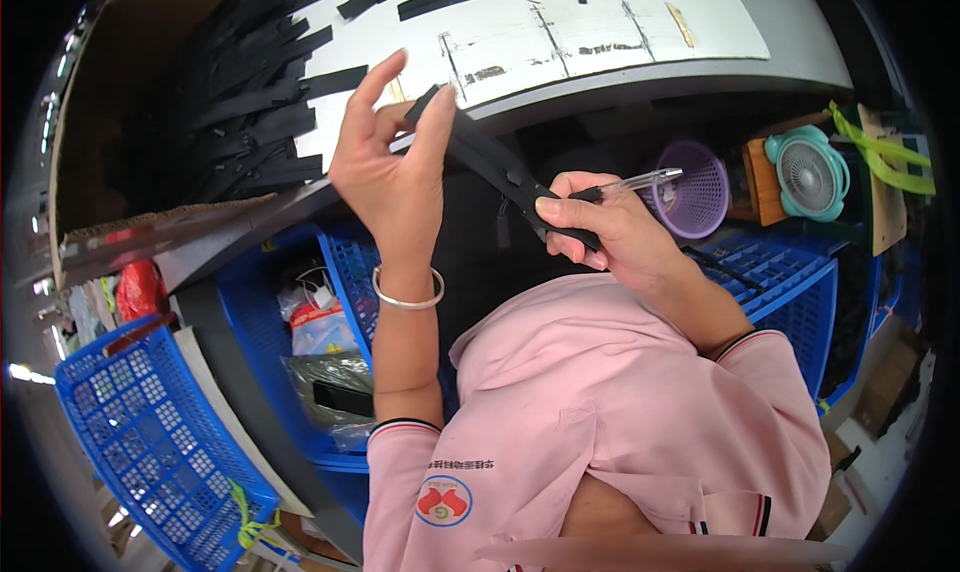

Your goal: The recorder is using a pen to mark specific positions on black fabric strips, using a guide on the workbench.

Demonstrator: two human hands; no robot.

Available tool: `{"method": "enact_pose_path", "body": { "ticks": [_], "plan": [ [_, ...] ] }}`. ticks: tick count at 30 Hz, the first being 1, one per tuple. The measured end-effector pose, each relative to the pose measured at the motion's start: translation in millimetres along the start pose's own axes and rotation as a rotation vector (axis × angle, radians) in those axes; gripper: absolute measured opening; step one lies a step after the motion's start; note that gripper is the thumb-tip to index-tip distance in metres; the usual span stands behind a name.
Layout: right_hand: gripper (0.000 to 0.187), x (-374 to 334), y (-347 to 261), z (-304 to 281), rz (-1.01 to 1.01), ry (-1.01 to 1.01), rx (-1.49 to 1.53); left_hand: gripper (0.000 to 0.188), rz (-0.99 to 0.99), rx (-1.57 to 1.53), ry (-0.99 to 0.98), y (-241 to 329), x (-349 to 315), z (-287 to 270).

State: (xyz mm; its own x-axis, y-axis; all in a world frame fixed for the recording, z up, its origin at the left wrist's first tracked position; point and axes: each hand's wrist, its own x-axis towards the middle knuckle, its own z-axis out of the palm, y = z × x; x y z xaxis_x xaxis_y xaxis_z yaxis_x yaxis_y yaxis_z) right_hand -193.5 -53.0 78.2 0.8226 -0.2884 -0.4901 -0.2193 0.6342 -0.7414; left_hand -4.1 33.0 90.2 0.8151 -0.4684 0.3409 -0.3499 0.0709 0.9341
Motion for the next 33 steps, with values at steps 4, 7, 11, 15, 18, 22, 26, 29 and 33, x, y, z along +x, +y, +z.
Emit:
{"method": "enact_pose_path", "body": {
  "ticks": [4,7,11,15,18,22,26,29,33],
  "plan": [
    [0.022,10,8,-9,0.05,-0.028,0.106,0.041,0.035,0.177,-0.103,-3,12,9],
    [0.021,13,11,-12,0.096,-0.045,0.16,0.037,-0.013,0.188,-0.215,-12,19,14],
    [0.021,15,10,-13,0.143,-0.066,0.24,0.035,-0.071,0.214,-0.301,-22,25,21],
    [0.023,21,15,-16,0.186,-0.116,0.299,0.035,-0.088,0.248,-0.34,-34,30,28],
    [0.026,23,17,-19,0.18,-0.155,0.332,0.034,-0.081,0.278,-0.391,-38,32,33],
    [0.024,23,15,-19,0.146,-0.084,0.293,0.033,-0.112,0.268,-0.408,-36,35,35],
    [0.025,20,0,-18,0.044,0.024,0.095,0.034,-0.24,-0.156,-0.404,-35,35,37],
    [0.025,21,-13,-20,-0.103,0.108,-0.077,0.035,-0.263,-0.292,-0.399,-31,40,45],
    [0.023,36,-41,-43,-0.483,0.389,-0.565,0.035,-0.104,-0.195,-0.298,-19,59,60]
  ]
}}
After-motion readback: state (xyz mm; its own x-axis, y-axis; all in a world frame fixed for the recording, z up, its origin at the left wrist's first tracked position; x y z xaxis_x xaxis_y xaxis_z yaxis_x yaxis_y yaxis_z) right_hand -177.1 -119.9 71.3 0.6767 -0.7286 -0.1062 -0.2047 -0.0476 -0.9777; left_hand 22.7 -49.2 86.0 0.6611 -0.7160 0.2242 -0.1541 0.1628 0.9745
